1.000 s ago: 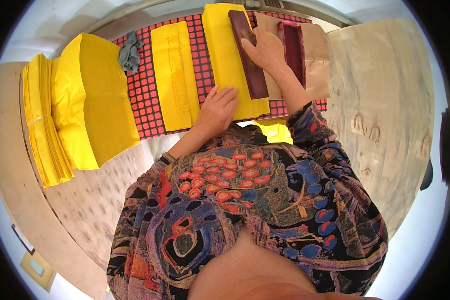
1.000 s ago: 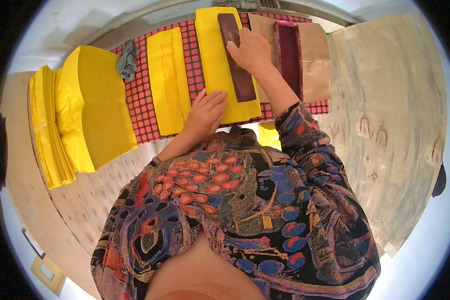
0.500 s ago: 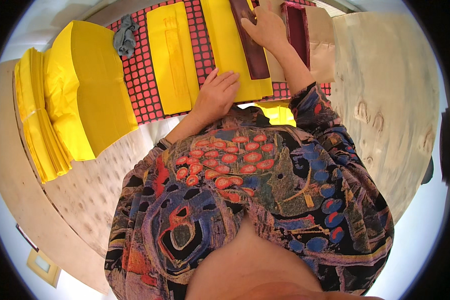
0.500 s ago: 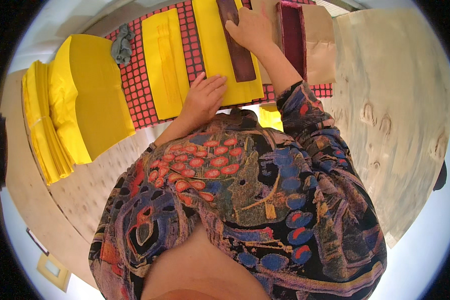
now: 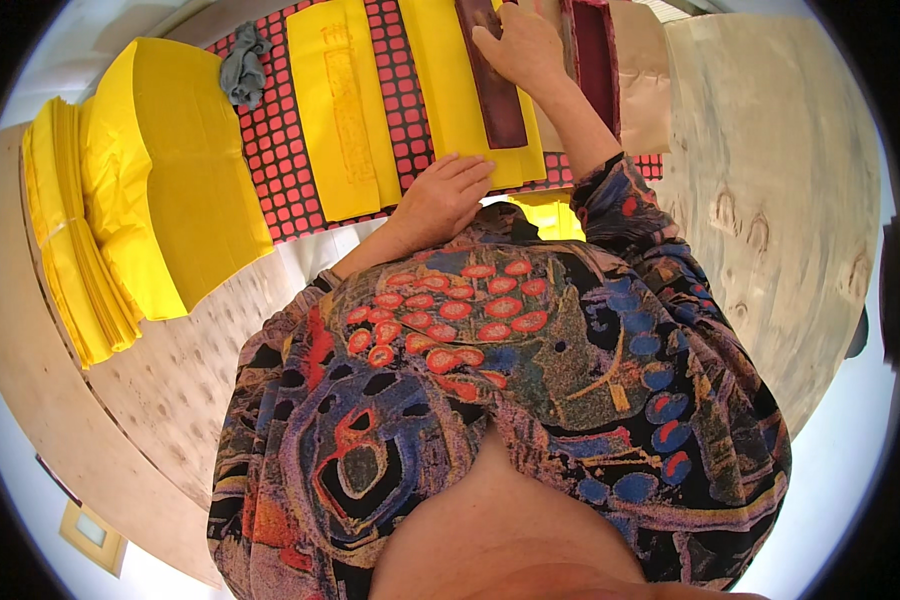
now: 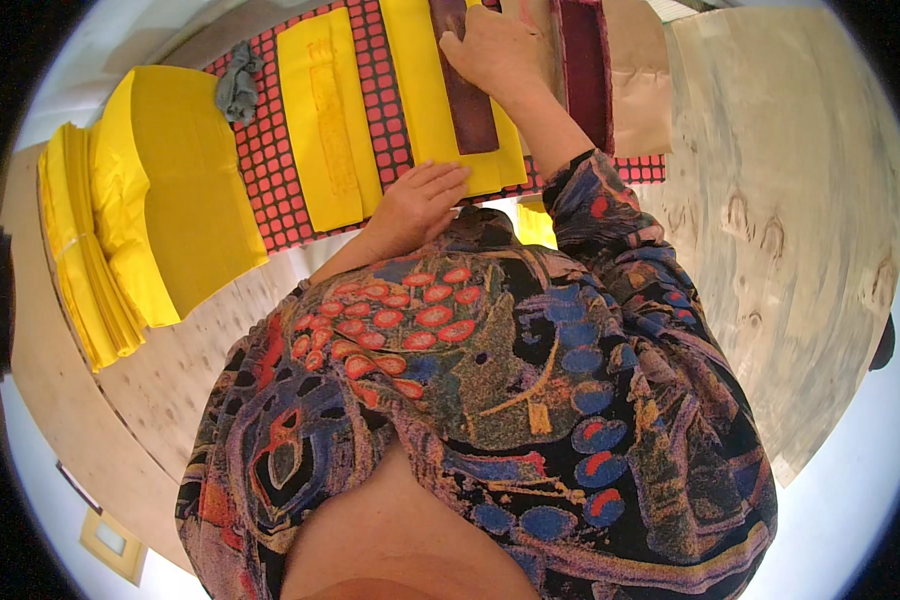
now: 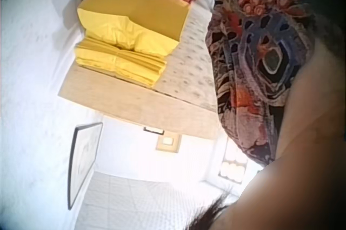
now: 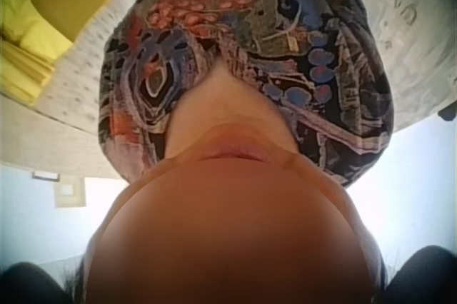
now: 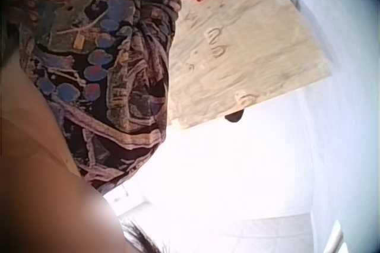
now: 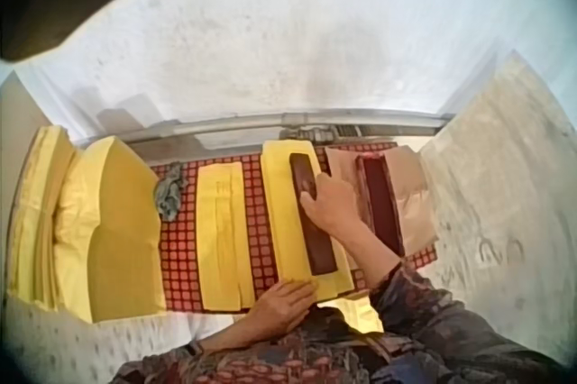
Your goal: The person repeatedly places yellow fabric pieces on a red patterned mat, rubs them with a dark rectangular block, and stacks the treated pieces. The person handles the fabric and block by hand throughout the process.
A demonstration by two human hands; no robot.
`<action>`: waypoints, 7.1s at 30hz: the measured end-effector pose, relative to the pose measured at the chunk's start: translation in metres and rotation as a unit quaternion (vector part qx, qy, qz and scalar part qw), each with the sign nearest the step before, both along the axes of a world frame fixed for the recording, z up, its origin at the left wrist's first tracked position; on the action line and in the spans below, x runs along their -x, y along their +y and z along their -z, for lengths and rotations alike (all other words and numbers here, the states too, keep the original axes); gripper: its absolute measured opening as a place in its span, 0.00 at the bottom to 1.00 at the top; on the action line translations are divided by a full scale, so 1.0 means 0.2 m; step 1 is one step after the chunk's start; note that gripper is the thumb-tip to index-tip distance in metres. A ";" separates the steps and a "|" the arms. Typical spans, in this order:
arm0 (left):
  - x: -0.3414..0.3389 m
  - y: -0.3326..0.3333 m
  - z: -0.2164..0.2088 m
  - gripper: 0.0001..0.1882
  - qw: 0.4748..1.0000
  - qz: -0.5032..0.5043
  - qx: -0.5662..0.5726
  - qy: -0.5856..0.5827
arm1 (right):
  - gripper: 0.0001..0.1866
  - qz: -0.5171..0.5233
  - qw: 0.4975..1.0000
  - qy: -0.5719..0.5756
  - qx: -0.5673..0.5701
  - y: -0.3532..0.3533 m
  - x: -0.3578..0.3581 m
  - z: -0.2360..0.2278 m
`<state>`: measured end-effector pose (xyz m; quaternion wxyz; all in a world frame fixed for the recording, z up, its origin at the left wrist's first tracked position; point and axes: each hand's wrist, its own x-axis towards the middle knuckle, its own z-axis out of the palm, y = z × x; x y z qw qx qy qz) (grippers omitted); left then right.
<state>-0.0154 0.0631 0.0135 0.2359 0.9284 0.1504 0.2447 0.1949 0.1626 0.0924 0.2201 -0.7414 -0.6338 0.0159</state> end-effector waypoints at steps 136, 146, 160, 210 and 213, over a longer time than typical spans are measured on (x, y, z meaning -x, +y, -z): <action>0.00 0.16 -0.07 0.17 0.539 -0.147 0.790 -0.251 | 0.17 0.050 0.685 0.680 0.257 -0.44 -0.16 0.20; 0.09 0.10 -0.07 0.18 0.626 -0.154 0.742 -0.182 | 0.18 -0.037 0.630 0.758 0.168 0.00 -0.19 0.24; 0.55 -0.06 0.01 0.14 0.631 -0.328 0.658 -0.246 | 0.14 -0.042 0.688 0.691 0.218 0.11 0.44 0.24; 0.54 -0.17 0.16 0.08 0.559 -0.340 0.733 -0.184 | 0.12 0.013 0.726 0.664 0.182 0.18 0.21 0.60; 0.54 -0.17 0.19 0.07 0.543 -0.362 0.732 -0.195 | 0.12 0.010 0.741 0.648 0.177 0.18 0.20 0.61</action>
